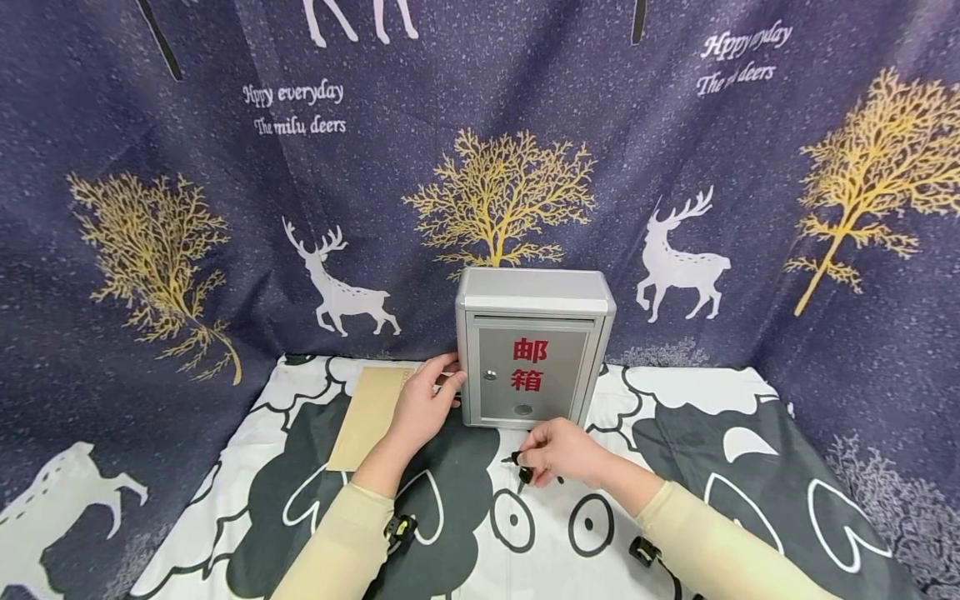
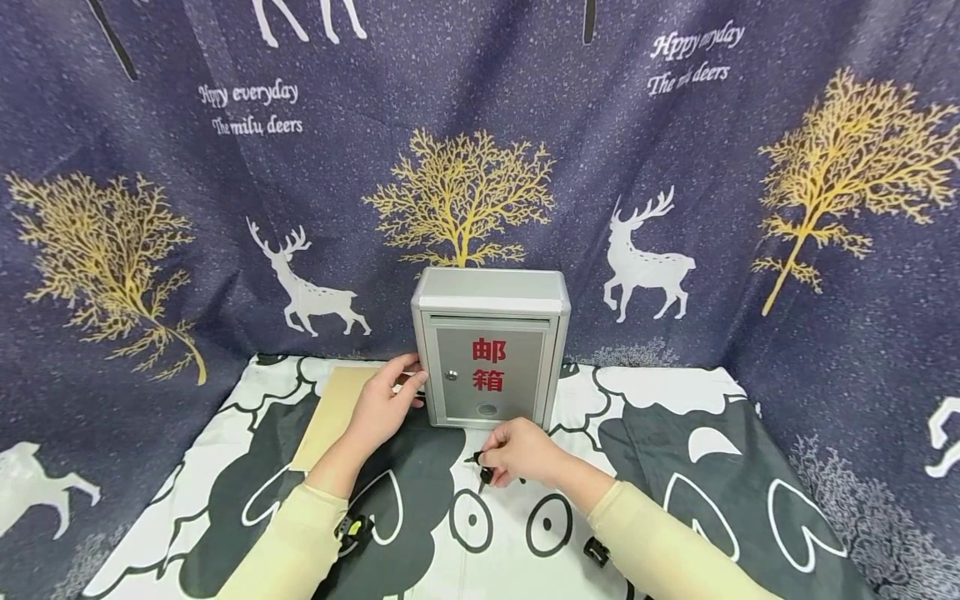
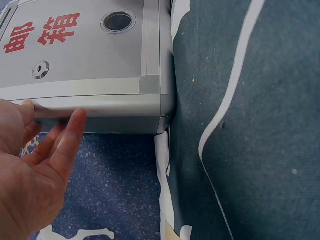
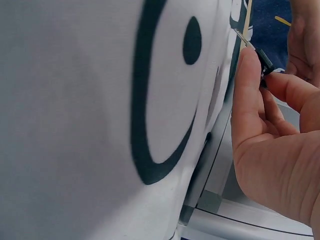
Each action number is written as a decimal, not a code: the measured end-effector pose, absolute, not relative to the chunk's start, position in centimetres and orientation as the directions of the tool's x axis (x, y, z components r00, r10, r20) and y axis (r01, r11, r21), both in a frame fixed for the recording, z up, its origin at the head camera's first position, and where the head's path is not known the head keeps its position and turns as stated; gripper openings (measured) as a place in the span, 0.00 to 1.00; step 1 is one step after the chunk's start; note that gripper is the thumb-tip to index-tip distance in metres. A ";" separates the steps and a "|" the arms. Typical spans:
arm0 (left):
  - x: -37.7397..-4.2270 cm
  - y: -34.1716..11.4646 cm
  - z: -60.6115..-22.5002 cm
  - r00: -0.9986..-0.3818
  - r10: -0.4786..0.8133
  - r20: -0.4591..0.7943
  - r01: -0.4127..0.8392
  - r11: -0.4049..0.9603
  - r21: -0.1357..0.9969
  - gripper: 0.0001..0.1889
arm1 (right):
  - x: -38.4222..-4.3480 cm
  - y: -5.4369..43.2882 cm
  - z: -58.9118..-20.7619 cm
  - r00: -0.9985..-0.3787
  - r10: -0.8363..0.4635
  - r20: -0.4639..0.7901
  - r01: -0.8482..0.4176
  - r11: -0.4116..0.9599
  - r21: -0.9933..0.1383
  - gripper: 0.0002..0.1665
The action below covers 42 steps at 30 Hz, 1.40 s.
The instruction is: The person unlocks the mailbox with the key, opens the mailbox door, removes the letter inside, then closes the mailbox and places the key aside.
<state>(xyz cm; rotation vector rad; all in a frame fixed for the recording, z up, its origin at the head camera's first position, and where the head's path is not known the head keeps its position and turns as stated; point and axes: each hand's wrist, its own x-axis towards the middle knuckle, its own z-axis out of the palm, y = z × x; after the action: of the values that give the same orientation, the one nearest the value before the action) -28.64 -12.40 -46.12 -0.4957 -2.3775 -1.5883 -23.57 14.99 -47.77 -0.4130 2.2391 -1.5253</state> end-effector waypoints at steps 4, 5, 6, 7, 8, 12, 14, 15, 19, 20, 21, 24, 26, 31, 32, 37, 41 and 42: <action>-28.6 -12.4 -46.1 -0.915 0.147 0.376 0.403 0.351 0.845 0.20 | -23.5 15.1 -48.1 -0.880 -0.443 -0.171 -0.005 0.368 -0.930 0.07; -28.6 -12.4 -46.1 -0.915 0.147 0.376 0.403 0.351 0.845 0.20 | -23.4 15.1 -48.2 -0.881 -0.440 -0.174 -0.001 0.371 -0.929 0.07; -28.6 -12.4 -46.1 -0.915 0.147 0.377 0.404 0.350 0.845 0.20 | -23.4 15.2 -48.3 -0.881 -0.437 -0.181 0.005 0.374 -0.928 0.07; -28.5 -12.4 -46.1 -0.915 0.147 0.376 0.404 0.349 0.846 0.20 | -23.4 15.2 -48.3 -0.881 -0.435 -0.187 0.011 0.376 -0.927 0.07; -28.5 -12.4 -46.1 -0.915 0.146 0.376 0.403 0.348 0.846 0.20 | -23.4 15.2 -48.4 -0.880 -0.434 -0.193 0.016 0.381 -0.925 0.06; -28.5 -12.5 -46.1 -0.915 0.144 0.377 0.404 0.348 0.846 0.20 | -23.6 15.4 -48.9 -0.877 -0.433 -0.210 0.019 0.404 -0.915 0.05; -28.5 -12.5 -46.1 -0.914 0.144 0.379 0.405 0.347 0.846 0.20 | -23.7 15.5 -49.0 -0.876 -0.433 -0.213 0.013 0.420 -0.908 0.06; -28.5 -12.5 -46.1 -0.914 0.143 0.380 0.406 0.348 0.845 0.20 | -23.7 15.6 -49.1 -0.876 -0.433 -0.214 0.010 0.426 -0.905 0.06; -28.5 -12.5 -46.1 -0.913 0.142 0.383 0.408 0.346 0.845 0.20 | -23.7 15.7 -49.1 -0.877 -0.423 -0.228 0.014 0.451 -0.892 0.06; -28.5 -12.5 -46.1 -0.913 0.141 0.383 0.408 0.345 0.845 0.20 | -23.7 15.7 -49.1 -0.878 -0.418 -0.233 0.018 0.457 -0.889 0.07; -28.5 -12.5 -46.1 -0.913 0.140 0.383 0.407 0.345 0.846 0.20 | -23.7 15.7 -49.0 -0.880 -0.412 -0.237 0.021 0.464 -0.885 0.07; -28.6 -12.5 -46.2 -0.914 0.137 0.383 0.406 0.349 0.845 0.20 | -23.6 15.7 -48.9 -0.885 -0.397 -0.244 0.020 0.490 -0.871 0.07; -28.6 -12.4 -46.2 -0.913 0.137 0.384 0.407 0.348 0.844 0.20 | -23.6 15.8 -48.9 -0.888 -0.389 -0.244 0.016 0.504 -0.864 0.08; -28.8 -12.2 -46.2 -0.912 0.135 0.387 0.409 0.336 0.848 0.20 | -23.5 16.1 -48.8 -0.892 -0.379 -0.248 0.026 0.503 -0.864 0.09; -28.8 -12.2 -46.2 -0.912 0.134 0.389 0.411 0.334 0.848 0.20 | -23.5 16.2 -48.8 -0.892 -0.378 -0.249 0.029 0.502 -0.864 0.09; -28.8 -12.2 -46.2 -0.912 0.145 0.383 0.410 0.341 0.846 0.20 | -23.2 17.2 -48.1 -0.901 -0.366 -0.232 -0.014 0.559 -0.829 0.12; -29.0 -12.7 -46.1 -0.910 0.172 0.378 0.415 0.362 0.835 0.21 | -23.2 18.7 -47.0 -0.921 -0.347 -0.177 -0.085 0.623 -0.778 0.12; -29.1 -12.9 -46.1 -0.910 0.177 0.376 0.415 0.373 0.830 0.22 | -23.2 19.1 -46.7 -0.927 -0.336 -0.165 -0.089 0.627 -0.774 0.12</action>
<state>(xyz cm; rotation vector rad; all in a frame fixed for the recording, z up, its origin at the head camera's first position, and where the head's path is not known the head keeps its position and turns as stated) -29.05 -12.93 -46.11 -0.5299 -2.4092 -1.5563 -23.23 19.13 -46.73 -0.3439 2.5575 -1.1932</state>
